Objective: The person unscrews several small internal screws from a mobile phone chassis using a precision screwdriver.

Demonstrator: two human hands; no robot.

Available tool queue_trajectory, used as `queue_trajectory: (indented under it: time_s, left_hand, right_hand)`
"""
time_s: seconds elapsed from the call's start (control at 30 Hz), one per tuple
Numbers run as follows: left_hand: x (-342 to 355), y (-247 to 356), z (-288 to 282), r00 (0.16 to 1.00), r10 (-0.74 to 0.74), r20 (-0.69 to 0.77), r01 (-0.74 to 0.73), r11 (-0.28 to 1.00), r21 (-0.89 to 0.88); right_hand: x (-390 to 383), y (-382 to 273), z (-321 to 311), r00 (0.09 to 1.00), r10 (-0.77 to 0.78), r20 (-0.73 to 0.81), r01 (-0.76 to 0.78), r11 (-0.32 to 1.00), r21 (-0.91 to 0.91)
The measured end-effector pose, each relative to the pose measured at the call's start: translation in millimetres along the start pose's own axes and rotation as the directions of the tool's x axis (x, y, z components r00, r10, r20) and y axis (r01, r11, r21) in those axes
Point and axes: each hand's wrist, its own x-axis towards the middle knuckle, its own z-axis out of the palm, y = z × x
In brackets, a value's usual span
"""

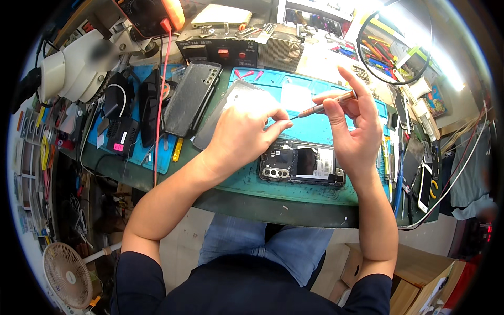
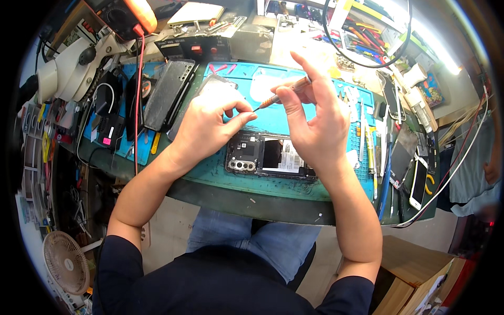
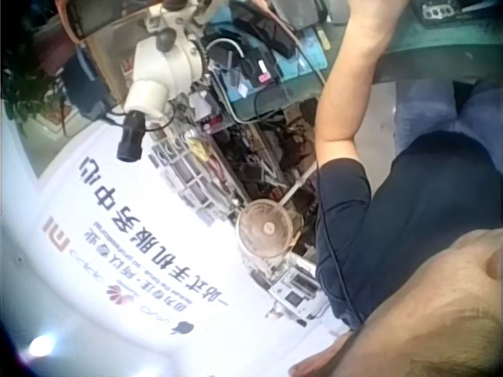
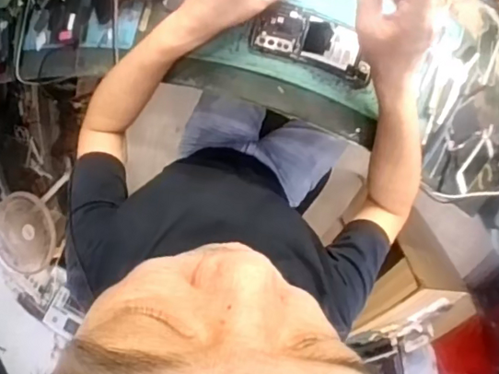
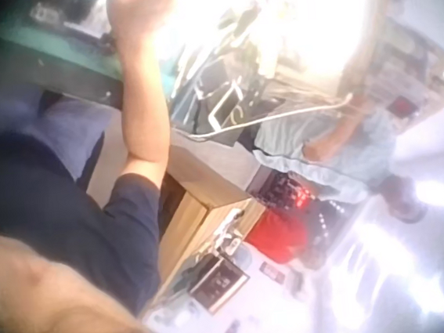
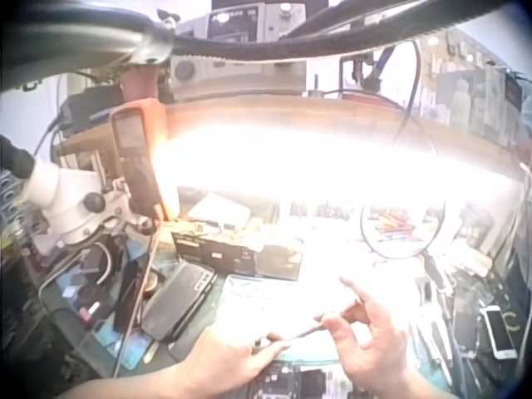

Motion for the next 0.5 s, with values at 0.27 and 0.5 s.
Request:
queue_trajectory:
  time_s: [0.27, 0.5]
  left_hand:
    - [0, 4, -3, 0.999, -0.053, 0.004, 0.053, 0.998, -0.019]
    - [-6, 6, -11, 1.0, -0.022, 0.001, 0.022, 0.997, 0.071]
  right_hand:
    - [0, -5, -2, 0.997, -0.055, 0.061, 0.054, 0.998, 0.02]
    - [2, -15, -6, 0.983, -0.039, 0.181, 0.044, 0.999, -0.027]
